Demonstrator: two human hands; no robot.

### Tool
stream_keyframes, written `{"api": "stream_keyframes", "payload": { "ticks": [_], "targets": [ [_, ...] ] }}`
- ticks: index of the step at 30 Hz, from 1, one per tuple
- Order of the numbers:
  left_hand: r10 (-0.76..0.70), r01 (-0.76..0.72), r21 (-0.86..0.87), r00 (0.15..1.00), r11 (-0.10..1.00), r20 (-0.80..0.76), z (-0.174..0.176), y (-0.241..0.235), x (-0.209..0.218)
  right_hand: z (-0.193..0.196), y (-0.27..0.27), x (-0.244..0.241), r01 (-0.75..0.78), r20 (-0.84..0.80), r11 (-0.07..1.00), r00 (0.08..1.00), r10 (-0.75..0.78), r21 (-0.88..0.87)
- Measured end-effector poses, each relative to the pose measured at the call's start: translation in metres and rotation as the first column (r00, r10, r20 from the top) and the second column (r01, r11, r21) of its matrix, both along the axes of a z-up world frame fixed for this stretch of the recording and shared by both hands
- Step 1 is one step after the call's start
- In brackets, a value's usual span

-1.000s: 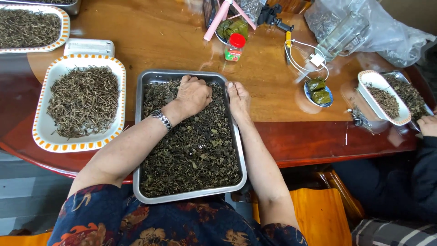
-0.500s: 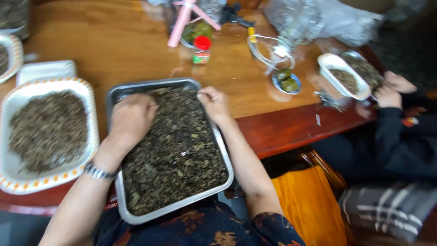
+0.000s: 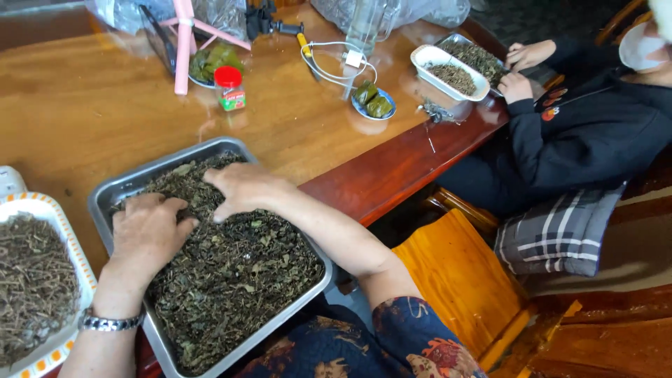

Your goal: The person sits at a table and uses both hands to sort through a large metal tray filled with dried dark leaves. They pick up small handfuls, separate the leaves, and transfer portions into a white rectangular dish with an orange patterned rim. The process is repetitive, focusing on separating the material by hand.

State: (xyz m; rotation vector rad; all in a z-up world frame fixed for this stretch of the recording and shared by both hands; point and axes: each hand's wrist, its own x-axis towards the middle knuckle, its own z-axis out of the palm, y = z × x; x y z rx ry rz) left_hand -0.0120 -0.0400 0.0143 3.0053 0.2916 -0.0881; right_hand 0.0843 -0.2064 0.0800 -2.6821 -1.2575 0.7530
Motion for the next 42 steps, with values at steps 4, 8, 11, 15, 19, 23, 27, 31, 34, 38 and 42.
{"api": "stream_keyframes", "payload": {
  "ticks": [4,8,11,15,19,23,27,31,34,38,42],
  "targets": [
    [-0.018,0.019,-0.030,0.999,0.999,0.049,-0.027,0.007,0.006,-0.027,0.015,0.007,0.018,0.043,1.000,0.999,-0.018,-0.006],
    [-0.046,0.050,-0.017,0.984,0.999,0.170,-0.030,0.006,0.004,-0.059,0.008,0.023,-0.063,0.049,0.951,0.998,0.050,0.303],
    [-0.077,0.096,-0.045,0.945,0.994,0.317,-0.035,0.007,-0.003,-0.065,-0.001,0.023,0.024,-0.017,0.917,1.000,-0.019,0.398],
    [-0.108,0.143,-0.027,0.847,0.989,0.520,-0.052,0.015,-0.001,-0.040,-0.031,0.015,0.268,-0.240,0.764,0.959,-0.152,0.587],
    [-0.068,0.095,-0.025,0.849,0.995,0.524,-0.062,0.018,0.003,-0.027,-0.040,0.003,0.282,-0.267,0.755,0.952,-0.147,0.592],
    [-0.022,0.088,-0.131,0.899,0.987,0.437,-0.057,0.019,-0.003,-0.021,-0.050,-0.001,0.211,-0.197,0.845,0.972,-0.128,0.491],
    [-0.034,0.099,-0.155,0.925,0.983,0.380,-0.044,0.018,-0.013,0.013,-0.050,-0.025,0.199,-0.106,0.935,0.979,-0.176,0.292],
    [-0.026,0.082,-0.164,0.948,0.983,0.318,-0.023,0.012,-0.021,-0.010,-0.043,-0.029,0.148,0.132,0.989,0.980,-0.146,0.000],
    [-0.009,0.071,-0.288,0.977,0.955,0.211,0.005,0.003,-0.029,-0.013,-0.030,-0.037,0.137,0.019,0.986,0.991,-0.135,-0.092],
    [-0.040,0.118,-0.274,0.960,0.954,0.275,-0.002,0.008,-0.030,-0.001,-0.017,-0.037,0.159,-0.123,0.941,0.984,-0.127,0.300],
    [-0.039,0.136,-0.266,0.939,0.954,0.342,-0.001,0.010,-0.033,0.011,-0.035,-0.029,0.201,-0.076,0.916,0.980,-0.186,0.348]
  ]
}}
